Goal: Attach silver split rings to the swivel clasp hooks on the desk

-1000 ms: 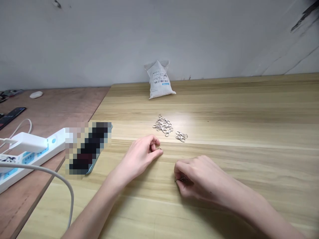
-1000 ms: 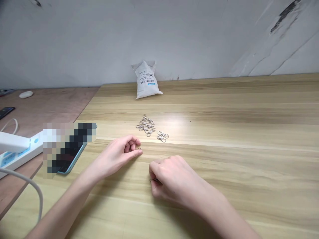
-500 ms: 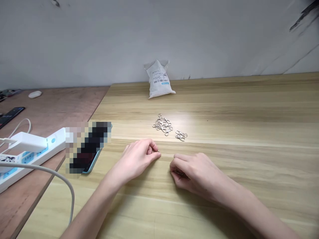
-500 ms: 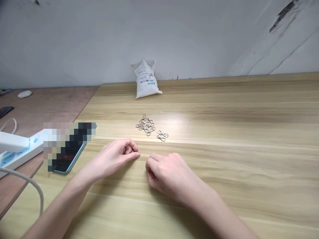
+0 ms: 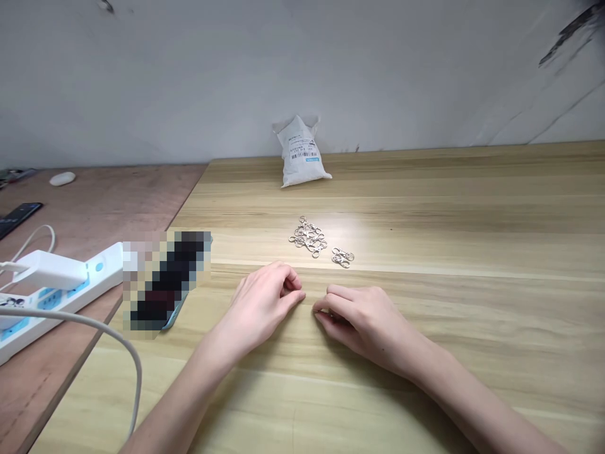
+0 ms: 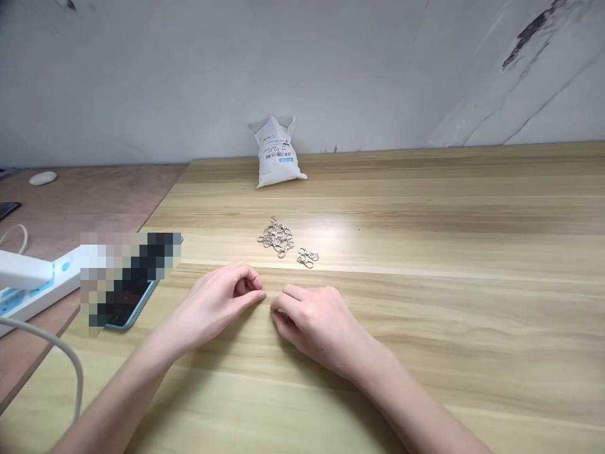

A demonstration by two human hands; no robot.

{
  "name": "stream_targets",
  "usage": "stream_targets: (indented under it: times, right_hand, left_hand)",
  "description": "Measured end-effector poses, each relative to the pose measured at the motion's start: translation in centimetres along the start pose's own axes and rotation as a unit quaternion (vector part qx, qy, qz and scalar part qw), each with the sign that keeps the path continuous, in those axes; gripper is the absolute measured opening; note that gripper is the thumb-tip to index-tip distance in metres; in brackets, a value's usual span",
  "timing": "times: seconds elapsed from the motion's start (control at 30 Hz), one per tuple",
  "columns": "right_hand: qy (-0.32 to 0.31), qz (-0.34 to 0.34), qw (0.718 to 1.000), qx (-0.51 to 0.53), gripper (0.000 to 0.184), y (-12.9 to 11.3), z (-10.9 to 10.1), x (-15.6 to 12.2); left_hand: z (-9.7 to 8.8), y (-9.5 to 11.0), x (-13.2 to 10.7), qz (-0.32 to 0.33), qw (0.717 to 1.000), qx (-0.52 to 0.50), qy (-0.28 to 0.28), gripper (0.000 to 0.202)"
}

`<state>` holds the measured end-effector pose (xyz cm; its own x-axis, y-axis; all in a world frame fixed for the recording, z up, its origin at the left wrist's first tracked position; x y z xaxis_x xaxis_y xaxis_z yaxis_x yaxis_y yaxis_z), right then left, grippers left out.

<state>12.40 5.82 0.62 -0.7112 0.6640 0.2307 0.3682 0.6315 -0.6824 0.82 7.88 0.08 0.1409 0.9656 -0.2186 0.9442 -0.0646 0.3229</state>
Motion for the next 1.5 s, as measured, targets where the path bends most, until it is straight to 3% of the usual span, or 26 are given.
stream_targets:
  times: [0.17, 0.33, 0.5, 0.6, 0.8, 1.13, 1.33, 1.5]
  right_hand:
    - [0.003, 0.003, 0.999, 0.044, 0.017, 0.3, -0.1, 0.0]
    - [0.018, -0.004, 0.997, 0.081, 0.017, 0.6, -0.4, -0.1]
    - [0.063, 0.024, 0.98, 0.185, 0.018, 1.4, -1.4, -0.1]
    - [0.096, 0.063, 0.967, 0.23, 0.017, 2.3, -2.1, -0.1]
    - [0.129, 0.101, 0.948, 0.273, 0.014, 3.3, -2.6, -0.3]
    - [0.123, 0.077, 0.947, 0.288, 0.015, 3.2, -2.2, -0.3]
    - [0.125, 0.084, 0.946, 0.287, 0.011, 3.2, -2.3, -0.4]
    - [0.133, 0.079, 0.941, 0.299, 0.011, 3.2, -2.5, -0.4]
  left_hand:
    - [0.0, 0.7, -0.1, 0.045, 0.998, -0.037, 0.015, 0.005]
    - [0.0, 0.8, 0.1, 0.052, 0.991, -0.121, 0.017, 0.017]
    - [-0.2, 1.6, 0.3, 0.086, 0.959, -0.268, 0.033, 0.009]
    - [-0.3, 1.8, 0.4, 0.086, 0.949, -0.3, 0.041, 0.006]
    - [-0.8, 2.2, 0.1, 0.091, 0.947, -0.299, 0.075, 0.008]
    - [-0.2, 2.5, 0.0, 0.116, 0.958, -0.239, 0.107, 0.009]
    - [0.5, 1.9, 0.2, 0.089, 0.964, -0.238, 0.076, 0.008]
    - [0.6, 2.5, 0.4, 0.109, 0.968, -0.223, 0.037, 0.019]
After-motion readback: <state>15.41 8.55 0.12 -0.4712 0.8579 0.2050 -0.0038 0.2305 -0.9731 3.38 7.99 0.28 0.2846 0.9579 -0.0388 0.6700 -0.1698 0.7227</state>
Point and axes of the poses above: each hand's wrist, its own x-axis towards the middle knuckle, its own z-axis out of the palm, y = z × x, the point moved 10 cm from there along x, towards the middle knuckle, and after that the axes turned 15 degrees about x, right-handed, at the moved point
